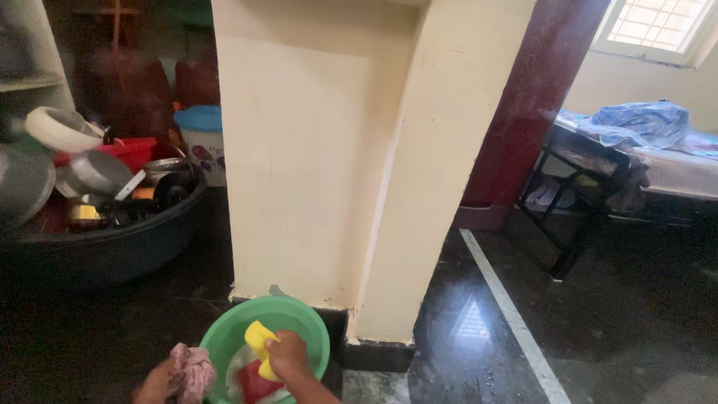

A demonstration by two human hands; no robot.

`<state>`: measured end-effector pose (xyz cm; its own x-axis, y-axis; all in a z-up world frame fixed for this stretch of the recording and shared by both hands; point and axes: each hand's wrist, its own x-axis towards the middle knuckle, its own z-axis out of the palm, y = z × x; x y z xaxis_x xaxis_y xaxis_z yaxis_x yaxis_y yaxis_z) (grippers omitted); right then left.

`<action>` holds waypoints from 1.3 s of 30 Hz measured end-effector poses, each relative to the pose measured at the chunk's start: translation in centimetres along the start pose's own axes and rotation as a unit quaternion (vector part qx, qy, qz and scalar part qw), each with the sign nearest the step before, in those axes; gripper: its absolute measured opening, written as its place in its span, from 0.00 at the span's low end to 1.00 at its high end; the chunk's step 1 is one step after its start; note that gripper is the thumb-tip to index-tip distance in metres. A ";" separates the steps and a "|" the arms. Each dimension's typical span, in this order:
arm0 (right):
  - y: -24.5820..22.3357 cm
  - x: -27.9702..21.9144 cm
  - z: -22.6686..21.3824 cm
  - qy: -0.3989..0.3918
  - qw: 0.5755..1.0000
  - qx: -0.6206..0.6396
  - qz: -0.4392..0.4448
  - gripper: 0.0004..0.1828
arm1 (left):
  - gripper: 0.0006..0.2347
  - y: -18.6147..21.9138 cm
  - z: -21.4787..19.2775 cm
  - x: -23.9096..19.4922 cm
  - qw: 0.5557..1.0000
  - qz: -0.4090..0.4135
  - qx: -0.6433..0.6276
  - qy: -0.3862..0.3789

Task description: The person scrubs a cream-colored wall section using a red sponge, then switches to a yellow sponge, and finally wipes the surface with a pink cloth. The person repeatedly dips the sponges and cloth into a green bucket of water during the process.

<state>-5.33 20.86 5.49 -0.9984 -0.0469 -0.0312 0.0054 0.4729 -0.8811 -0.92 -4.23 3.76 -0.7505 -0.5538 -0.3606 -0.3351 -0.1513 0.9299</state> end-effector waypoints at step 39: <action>-8.4 -0.2 -4.7 -0.249 0.783 0.558 0.119 0.19 | 0.32 10.2 14.3 -18.2 0.970 0.204 -0.112 -0.076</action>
<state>-5.40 21.04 15.10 -0.8179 -0.5422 -0.1925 0.5108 -0.5302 -0.6768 1.19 16.02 18.76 -0.8756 -0.4804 0.0503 0.1271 -0.1286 0.9835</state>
